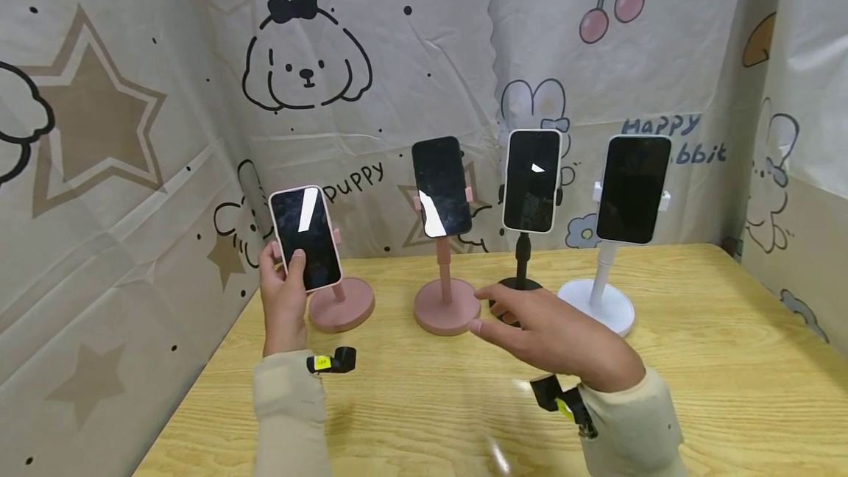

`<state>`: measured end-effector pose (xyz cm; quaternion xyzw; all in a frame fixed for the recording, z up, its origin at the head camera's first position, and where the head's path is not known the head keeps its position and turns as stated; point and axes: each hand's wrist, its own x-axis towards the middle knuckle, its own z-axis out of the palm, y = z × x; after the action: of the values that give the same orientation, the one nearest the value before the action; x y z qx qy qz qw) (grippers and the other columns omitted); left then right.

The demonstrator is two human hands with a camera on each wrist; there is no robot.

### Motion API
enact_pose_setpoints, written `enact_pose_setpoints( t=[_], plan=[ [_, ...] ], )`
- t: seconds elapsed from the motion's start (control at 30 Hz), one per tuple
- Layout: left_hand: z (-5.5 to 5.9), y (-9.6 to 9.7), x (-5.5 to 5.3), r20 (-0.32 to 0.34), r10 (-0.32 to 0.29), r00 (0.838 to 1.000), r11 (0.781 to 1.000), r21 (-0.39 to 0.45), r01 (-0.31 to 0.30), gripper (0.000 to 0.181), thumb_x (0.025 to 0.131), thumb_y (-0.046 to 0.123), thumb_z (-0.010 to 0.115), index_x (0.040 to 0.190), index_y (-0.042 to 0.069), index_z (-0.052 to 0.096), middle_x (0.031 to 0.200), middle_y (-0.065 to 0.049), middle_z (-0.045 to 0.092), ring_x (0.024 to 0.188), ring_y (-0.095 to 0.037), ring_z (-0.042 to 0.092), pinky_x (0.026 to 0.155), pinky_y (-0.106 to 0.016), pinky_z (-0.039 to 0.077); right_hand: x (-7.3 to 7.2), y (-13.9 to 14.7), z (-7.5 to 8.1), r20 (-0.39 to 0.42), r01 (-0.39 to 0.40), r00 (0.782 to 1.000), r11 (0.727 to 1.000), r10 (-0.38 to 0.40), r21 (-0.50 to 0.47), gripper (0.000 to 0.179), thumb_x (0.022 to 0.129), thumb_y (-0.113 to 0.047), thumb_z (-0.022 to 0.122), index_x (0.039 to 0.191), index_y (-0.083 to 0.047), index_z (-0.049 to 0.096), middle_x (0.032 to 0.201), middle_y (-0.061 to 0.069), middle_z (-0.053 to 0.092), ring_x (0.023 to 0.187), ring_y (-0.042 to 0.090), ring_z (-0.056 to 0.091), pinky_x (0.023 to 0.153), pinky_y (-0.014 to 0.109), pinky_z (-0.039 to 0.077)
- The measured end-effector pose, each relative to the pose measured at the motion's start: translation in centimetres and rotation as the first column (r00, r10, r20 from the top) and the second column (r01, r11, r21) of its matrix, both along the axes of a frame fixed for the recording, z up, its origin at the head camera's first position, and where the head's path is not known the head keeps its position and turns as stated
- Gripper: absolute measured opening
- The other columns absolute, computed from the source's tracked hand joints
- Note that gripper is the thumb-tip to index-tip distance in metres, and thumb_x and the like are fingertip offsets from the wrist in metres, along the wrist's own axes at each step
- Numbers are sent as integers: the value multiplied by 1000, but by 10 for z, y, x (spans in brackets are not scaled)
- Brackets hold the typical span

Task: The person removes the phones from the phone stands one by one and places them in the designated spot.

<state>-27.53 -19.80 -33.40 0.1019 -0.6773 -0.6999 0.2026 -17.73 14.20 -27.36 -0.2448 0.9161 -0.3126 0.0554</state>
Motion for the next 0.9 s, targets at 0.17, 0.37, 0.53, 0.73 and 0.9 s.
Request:
enact_pose_setpoints(
  t=[0.17, 0.37, 0.53, 0.73, 0.9],
  plan=[
    [0, 0, 1, -36, 6, 999, 1000, 11, -5, 52, 99, 39, 51, 146, 29, 31, 141, -5, 43, 124, -21, 45, 107, -42, 37, 0, 0, 0, 11, -5, 1000, 1000, 5, -8, 48, 96, -50, 53, 134, -21, 53, 119, 1, 64, 106, 20, 62, 85, 44, 51],
    [2, -1, 2, -78, 40, 996, 999, 34, -38, 47, 98, 33, 56, 140, 19, 41, 142, -4, 45, 127, -19, 41, 111, -37, 31, -1, -1, 0, 12, -1, 1000, 1000, 1, 5, 48, 96, -49, 52, 134, -20, 53, 121, 3, 64, 107, 20, 62, 86, 45, 51],
    [4, -2, 4, -101, 70, 992, 998, 18, -68, 48, 95, 39, 60, 131, 11, 47, 133, -7, 50, 119, -18, 45, 111, -33, 31, -1, -1, 0, 16, -4, 1000, 1000, 4, 5, 49, 95, -50, 53, 134, -19, 53, 119, 2, 64, 106, 20, 62, 85, 44, 51],
    [8, 1, 6, -81, 90, 993, 993, -71, -96, 54, 91, 43, 64, 132, 12, 48, 129, -8, 54, 111, -17, 49, 105, -35, 39, -2, -1, -1, 16, 2, 1000, 1000, -2, 9, 49, 95, -49, 53, 134, -20, 53, 117, 1, 65, 105, 19, 62, 85, 43, 51],
    [13, 3, 9, -54, 104, 993, 978, -177, -113, 58, 90, 48, 62, 138, 20, 46, 122, -6, 56, 106, -17, 49, 99, -34, 44, -2, -1, -1, 13, 2, 1000, 1000, -2, 11, 49, 95, -49, 54, 134, -19, 53, 116, 1, 65, 104, 19, 62, 85, 43, 51]
  ],
)
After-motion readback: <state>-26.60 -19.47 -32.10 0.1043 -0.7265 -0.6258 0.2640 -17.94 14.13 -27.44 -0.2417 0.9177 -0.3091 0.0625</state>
